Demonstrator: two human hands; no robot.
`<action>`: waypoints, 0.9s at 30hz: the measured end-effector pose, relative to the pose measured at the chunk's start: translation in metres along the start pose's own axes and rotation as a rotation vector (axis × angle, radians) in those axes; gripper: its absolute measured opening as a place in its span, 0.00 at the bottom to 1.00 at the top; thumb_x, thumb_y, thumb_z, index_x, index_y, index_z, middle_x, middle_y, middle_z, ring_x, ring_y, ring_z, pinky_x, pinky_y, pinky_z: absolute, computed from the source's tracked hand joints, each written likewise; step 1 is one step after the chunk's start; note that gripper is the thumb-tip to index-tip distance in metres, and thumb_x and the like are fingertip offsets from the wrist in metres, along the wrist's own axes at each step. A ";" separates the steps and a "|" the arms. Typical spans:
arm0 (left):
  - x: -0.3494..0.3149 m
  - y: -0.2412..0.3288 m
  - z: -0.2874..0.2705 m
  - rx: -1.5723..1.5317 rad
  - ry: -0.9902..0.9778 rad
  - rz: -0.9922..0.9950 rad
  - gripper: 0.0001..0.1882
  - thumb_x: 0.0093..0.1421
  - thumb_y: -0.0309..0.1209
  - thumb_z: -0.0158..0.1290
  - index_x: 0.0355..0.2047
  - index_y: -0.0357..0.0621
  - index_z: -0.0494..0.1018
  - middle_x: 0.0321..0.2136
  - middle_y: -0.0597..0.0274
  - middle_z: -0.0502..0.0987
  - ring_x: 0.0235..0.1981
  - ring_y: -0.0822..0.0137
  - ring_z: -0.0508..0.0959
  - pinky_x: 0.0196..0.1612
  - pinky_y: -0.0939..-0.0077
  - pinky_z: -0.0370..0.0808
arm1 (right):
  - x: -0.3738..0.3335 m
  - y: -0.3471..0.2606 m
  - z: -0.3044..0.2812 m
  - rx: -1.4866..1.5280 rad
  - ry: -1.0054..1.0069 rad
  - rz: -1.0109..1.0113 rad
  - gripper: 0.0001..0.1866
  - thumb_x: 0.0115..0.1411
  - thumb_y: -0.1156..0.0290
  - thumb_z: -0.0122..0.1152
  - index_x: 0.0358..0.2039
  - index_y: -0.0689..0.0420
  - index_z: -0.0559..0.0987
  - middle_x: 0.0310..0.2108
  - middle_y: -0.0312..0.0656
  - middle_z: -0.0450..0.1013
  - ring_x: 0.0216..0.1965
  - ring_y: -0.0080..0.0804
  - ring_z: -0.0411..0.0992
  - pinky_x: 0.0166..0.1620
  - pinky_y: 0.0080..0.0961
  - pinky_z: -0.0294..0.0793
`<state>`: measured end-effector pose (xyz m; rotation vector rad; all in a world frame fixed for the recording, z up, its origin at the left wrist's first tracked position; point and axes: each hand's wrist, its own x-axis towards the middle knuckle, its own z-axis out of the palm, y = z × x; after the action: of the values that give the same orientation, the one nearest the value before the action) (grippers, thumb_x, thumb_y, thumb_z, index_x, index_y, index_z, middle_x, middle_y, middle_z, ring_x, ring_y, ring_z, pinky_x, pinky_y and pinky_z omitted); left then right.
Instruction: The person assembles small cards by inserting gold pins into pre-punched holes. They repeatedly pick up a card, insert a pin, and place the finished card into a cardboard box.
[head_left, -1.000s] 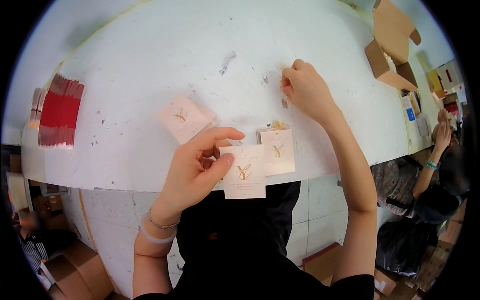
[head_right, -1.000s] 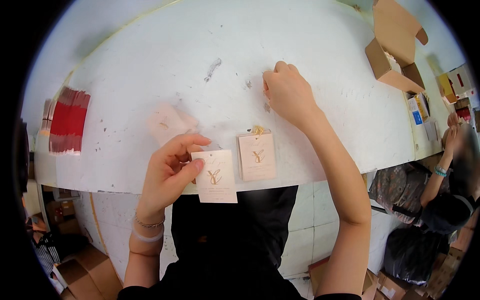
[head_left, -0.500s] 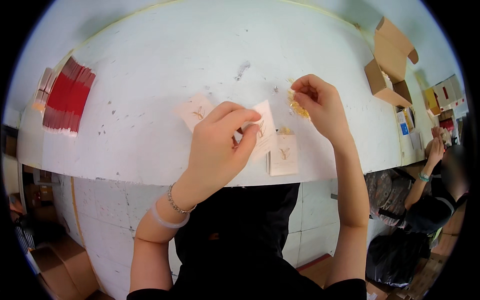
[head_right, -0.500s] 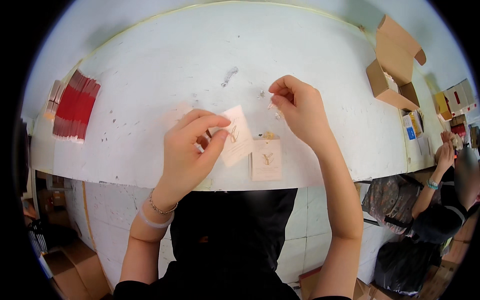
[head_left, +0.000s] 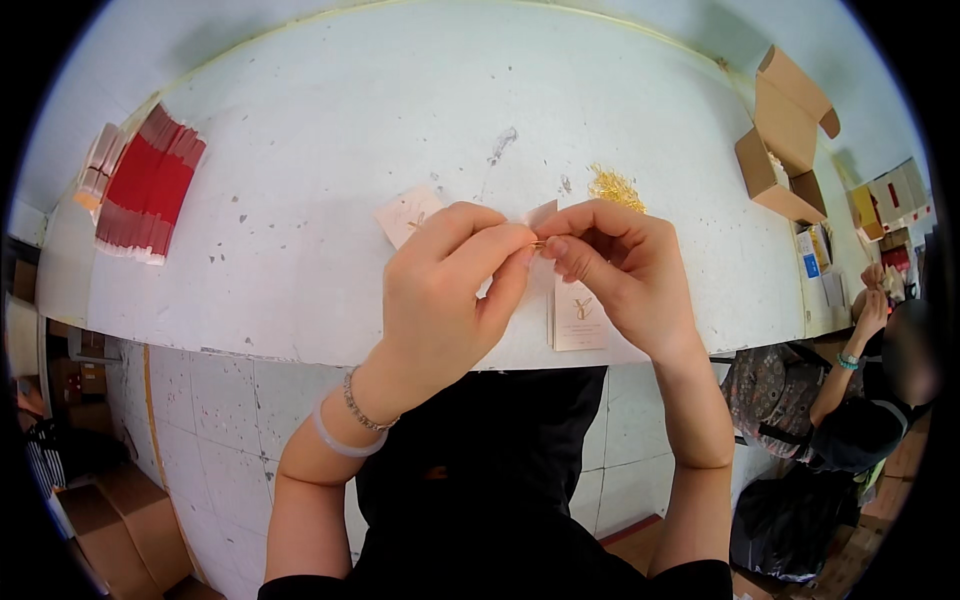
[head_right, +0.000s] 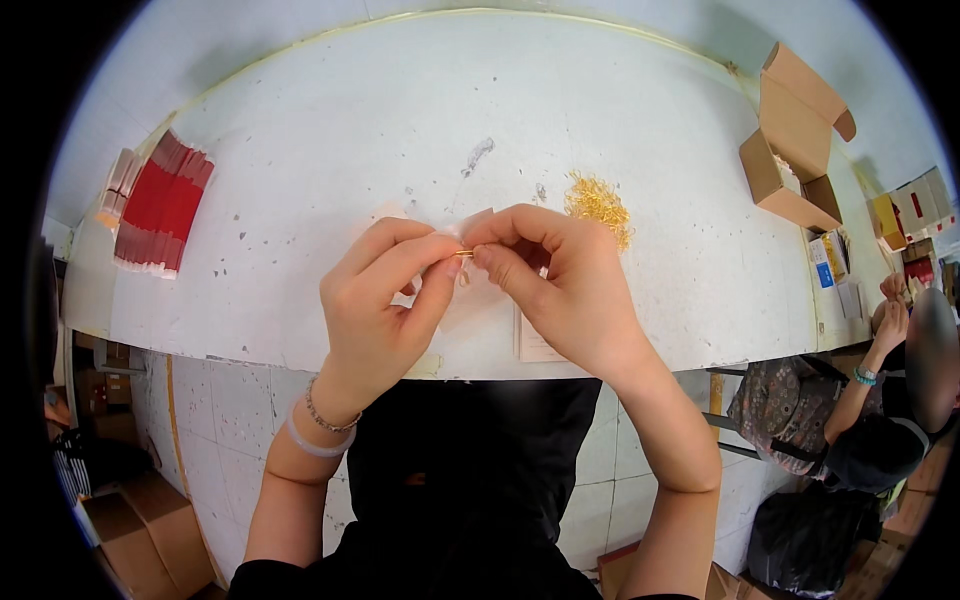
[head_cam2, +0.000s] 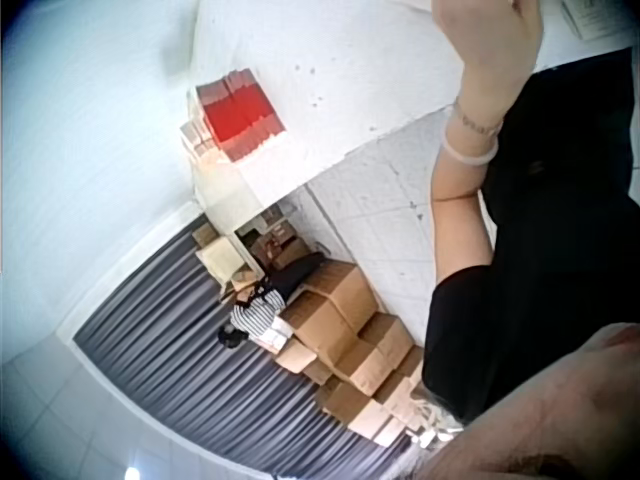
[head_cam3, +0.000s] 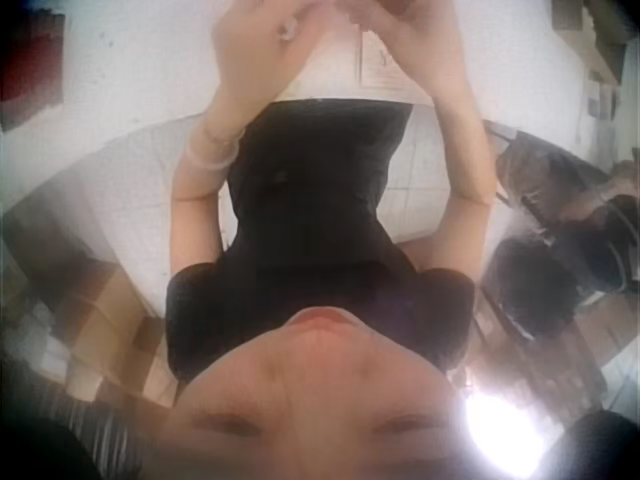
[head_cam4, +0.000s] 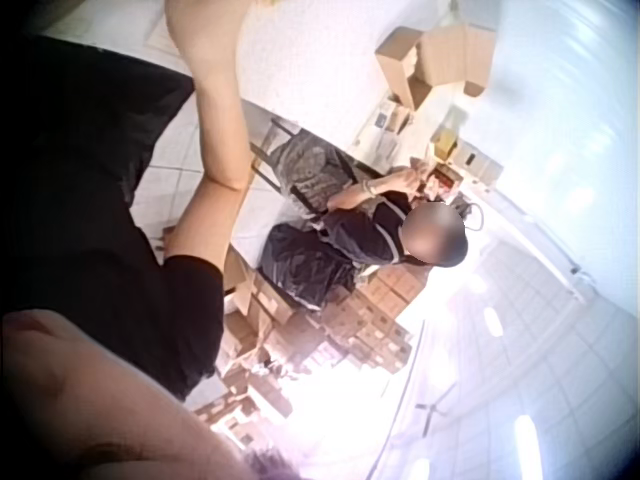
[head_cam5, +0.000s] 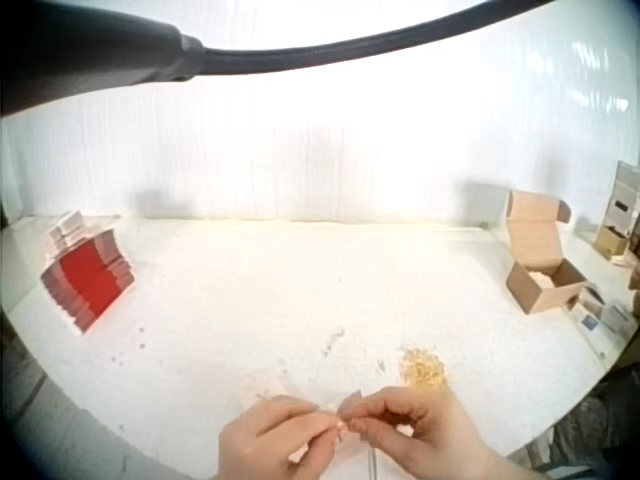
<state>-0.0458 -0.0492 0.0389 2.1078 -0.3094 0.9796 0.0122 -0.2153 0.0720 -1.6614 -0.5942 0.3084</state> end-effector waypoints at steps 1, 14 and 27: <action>0.001 -0.003 -0.002 0.050 0.012 0.068 0.08 0.48 0.19 0.60 0.29 0.42 0.78 0.26 0.64 0.76 0.23 0.66 0.74 0.23 0.76 0.70 | -0.001 -0.002 0.000 0.081 -0.023 0.050 0.05 0.61 0.79 0.59 0.37 0.65 0.78 0.30 0.39 0.77 0.31 0.20 0.73 0.36 0.18 0.73; 0.007 -0.006 -0.004 0.159 0.035 0.382 0.12 0.36 0.16 0.56 0.26 0.37 0.76 0.24 0.63 0.73 0.23 0.65 0.71 0.20 0.78 0.68 | -0.003 0.002 0.001 0.365 -0.081 0.280 0.03 0.54 0.80 0.62 0.25 0.63 0.76 0.26 0.43 0.76 0.22 0.21 0.70 0.26 0.18 0.69; 0.007 0.002 -0.005 0.137 -0.038 0.304 0.11 0.42 0.13 0.54 0.28 0.36 0.75 0.26 0.60 0.73 0.24 0.63 0.70 0.22 0.74 0.67 | -0.005 0.000 0.003 0.414 -0.028 0.272 0.04 0.54 0.79 0.61 0.25 0.63 0.75 0.24 0.40 0.75 0.21 0.18 0.67 0.23 0.16 0.66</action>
<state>-0.0446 -0.0466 0.0472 2.2482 -0.6114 1.1646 0.0063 -0.2154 0.0713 -1.3345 -0.2964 0.6108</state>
